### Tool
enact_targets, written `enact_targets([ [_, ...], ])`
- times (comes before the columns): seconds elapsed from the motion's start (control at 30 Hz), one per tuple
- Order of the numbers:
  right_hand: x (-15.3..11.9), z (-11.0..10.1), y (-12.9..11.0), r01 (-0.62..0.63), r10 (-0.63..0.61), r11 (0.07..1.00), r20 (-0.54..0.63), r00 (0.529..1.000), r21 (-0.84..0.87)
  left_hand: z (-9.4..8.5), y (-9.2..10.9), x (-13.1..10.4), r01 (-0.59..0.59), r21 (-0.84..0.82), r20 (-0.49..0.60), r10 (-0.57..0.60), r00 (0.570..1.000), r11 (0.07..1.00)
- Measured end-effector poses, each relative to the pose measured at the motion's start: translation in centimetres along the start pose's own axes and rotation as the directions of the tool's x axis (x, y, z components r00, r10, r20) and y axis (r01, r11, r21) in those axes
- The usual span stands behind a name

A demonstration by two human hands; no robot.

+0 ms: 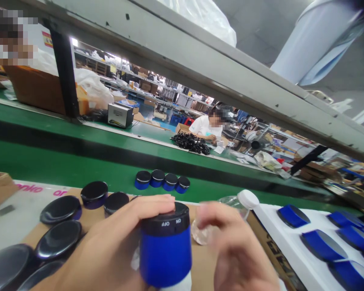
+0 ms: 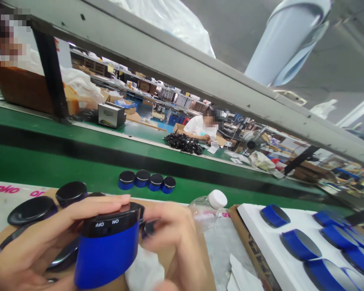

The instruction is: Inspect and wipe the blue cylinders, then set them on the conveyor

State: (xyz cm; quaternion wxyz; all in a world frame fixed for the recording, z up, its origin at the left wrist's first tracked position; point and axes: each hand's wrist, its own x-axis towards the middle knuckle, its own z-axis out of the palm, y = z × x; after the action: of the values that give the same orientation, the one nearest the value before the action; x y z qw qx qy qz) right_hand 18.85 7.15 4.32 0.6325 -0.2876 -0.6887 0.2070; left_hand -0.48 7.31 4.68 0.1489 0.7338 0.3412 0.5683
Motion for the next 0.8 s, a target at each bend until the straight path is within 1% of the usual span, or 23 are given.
enact_targets([
  [0.03, 0.6, 0.3, -0.4, -0.136, 0.133, 0.989, 0.045, 0.990, 0.059, 0.0, 0.2, 0.0, 0.011, 0.029, -0.020, -0.010, 1.000, 1.000],
  [0.07, 1.1, 0.7, -0.9, -0.301, 0.284, 0.946, 0.138, 0.949, 0.119, 0.0, 0.3, 0.1, 0.020, 0.036, -0.036, -0.018, 0.999, 0.999],
  [0.1, 1.5, 0.9, -1.5, -0.469, 0.424, 0.871, 0.260, 0.867, 0.145, -0.1, 0.3, 0.1, 0.025, 0.024, -0.032, -0.024, 0.999, 0.999],
  [0.13, 1.9, 1.1, -2.0, -0.595, 0.507, 0.787, 0.378, 0.774, 0.164, -0.3, 0.2, 0.1, 0.031, -0.002, -0.014, -0.031, 0.999, 1.000],
  [0.17, 2.3, 1.1, -2.5, -0.677, 0.544, 0.713, 0.464, 0.699, 0.183, -0.5, 0.1, 0.2, 0.031, -0.030, 0.014, -0.030, 0.999, 0.999],
  [0.2, 2.6, 1.0, -2.9, -0.723, 0.558, 0.663, 0.515, 0.651, 0.195, -0.6, -0.1, 0.2, 0.031, -0.049, 0.043, -0.028, 0.999, 0.998],
  [0.23, 2.9, 0.8, -3.2, -0.745, 0.562, 0.634, 0.539, 0.627, 0.205, -0.8, -0.3, 0.2, 0.036, -0.052, 0.065, -0.033, 0.997, 0.998],
  [0.3, 3.3, 0.5, -3.3, -0.760, 0.557, 0.605, 0.556, 0.617, 0.237, -1.0, -0.6, 0.2, 0.055, -0.037, 0.090, -0.052, 0.995, 0.998],
  [0.37, 3.3, 0.4, -3.1, -0.767, 0.529, 0.564, 0.580, 0.620, 0.306, -1.0, -0.7, 0.2, 0.055, -0.038, 0.096, -0.051, 0.994, 0.998],
  [0.43, 3.0, 0.5, -2.5, -0.768, 0.495, 0.511, 0.597, 0.631, 0.386, -0.9, -0.8, 0.1, 0.042, -0.033, 0.080, -0.039, 0.996, 0.999],
  [0.5, 2.4, 0.8, -1.8, -0.776, 0.483, 0.481, 0.616, 0.623, 0.408, -0.9, -1.2, -0.1, 0.038, -0.021, 0.063, -0.036, 0.997, 0.999],
  [0.53, 2.2, 0.9, -1.5, -0.771, 0.468, 0.478, 0.621, 0.628, 0.420, -0.9, -1.4, -0.2, 0.042, -0.015, 0.058, -0.041, 0.997, 0.999],
  [0.6, 1.8, 1.0, -1.1, -0.743, 0.441, 0.507, 0.609, 0.659, 0.437, -1.0, -1.9, -0.3, 0.057, -0.010, 0.059, -0.057, 0.997, 0.998],
  [0.67, 1.7, 1.0, -1.2, -0.731, 0.444, 0.509, 0.589, 0.675, 0.454, -1.2, -2.2, -0.4, 0.071, -0.012, 0.061, -0.070, 0.996, 0.997],
  [0.7, 1.8, 1.0, -1.5, -0.730, 0.448, 0.504, 0.583, 0.678, 0.462, -1.2, -2.3, -0.3, 0.076, -0.015, 0.061, -0.075, 0.995, 0.997],
  [0.77, 2.0, 1.0, -2.0, -0.739, 0.441, 0.486, 0.600, 0.668, 0.466, -1.3, -2.3, -0.2, 0.080, -0.021, 0.064, -0.079, 0.995, 0.997],
  [0.8, 2.2, 1.1, -2.1, -0.734, 0.430, 0.488, 0.602, 0.673, 0.473, -1.2, -2.1, 0.0, 0.077, -0.033, 0.070, -0.074, 0.995, 0.997],
])
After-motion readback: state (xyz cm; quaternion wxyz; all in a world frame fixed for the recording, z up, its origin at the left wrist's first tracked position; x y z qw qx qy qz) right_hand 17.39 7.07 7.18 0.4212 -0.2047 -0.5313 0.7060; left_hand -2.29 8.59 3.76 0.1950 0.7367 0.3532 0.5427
